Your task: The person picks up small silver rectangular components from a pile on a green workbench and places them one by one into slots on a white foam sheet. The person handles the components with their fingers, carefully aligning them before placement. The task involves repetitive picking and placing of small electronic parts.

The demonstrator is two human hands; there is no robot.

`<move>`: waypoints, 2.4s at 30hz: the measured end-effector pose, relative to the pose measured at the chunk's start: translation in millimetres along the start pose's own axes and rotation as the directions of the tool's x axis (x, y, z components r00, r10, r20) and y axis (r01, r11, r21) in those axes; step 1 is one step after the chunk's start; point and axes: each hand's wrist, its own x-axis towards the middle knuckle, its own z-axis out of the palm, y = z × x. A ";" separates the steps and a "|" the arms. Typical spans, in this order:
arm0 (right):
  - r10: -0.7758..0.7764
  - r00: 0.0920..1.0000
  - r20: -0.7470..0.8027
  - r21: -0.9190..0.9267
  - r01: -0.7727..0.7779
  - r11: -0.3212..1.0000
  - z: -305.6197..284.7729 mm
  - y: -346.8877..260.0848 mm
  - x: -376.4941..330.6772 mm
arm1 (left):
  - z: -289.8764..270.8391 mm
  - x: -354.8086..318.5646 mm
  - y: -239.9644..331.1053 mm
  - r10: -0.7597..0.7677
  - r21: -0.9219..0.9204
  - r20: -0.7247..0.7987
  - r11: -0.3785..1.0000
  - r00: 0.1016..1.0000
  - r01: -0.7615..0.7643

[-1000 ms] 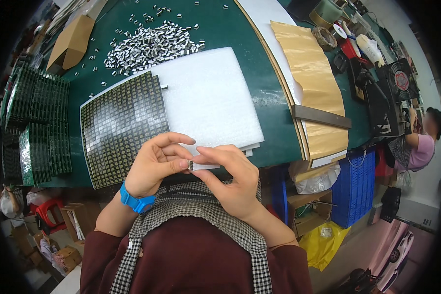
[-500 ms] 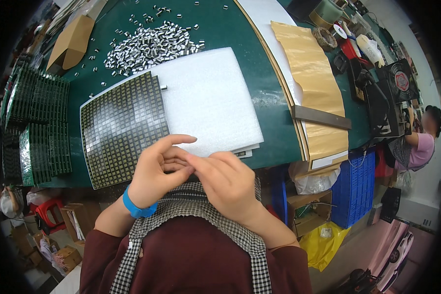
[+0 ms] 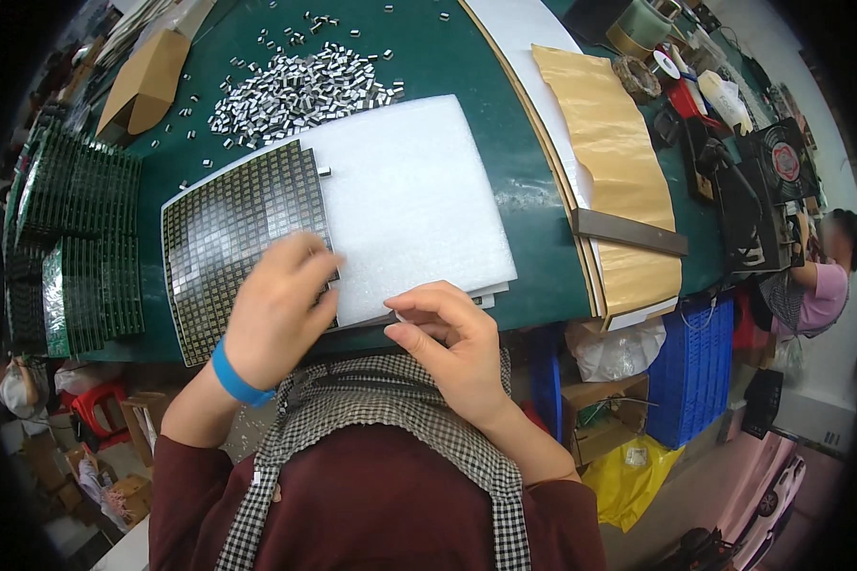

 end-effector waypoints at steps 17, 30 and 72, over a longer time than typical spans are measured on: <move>-0.299 0.952 -0.070 -0.395 0.248 0.885 -2.5 -0.4 2.3 | -2.6 2.8 5.1 -0.157 -0.390 -0.048 0.912 0.986 0.126; -0.554 0.831 0.050 -0.494 0.502 0.710 2.7 -1.4 5.0 | 19.7 -1.2 6.4 -0.184 -0.882 0.472 -0.113 0.862 0.458; -0.340 0.937 -0.075 -0.394 0.285 0.874 -2.4 6.5 3.2 | -3.2 9.8 0.5 -0.153 -0.469 -0.035 0.875 0.988 0.119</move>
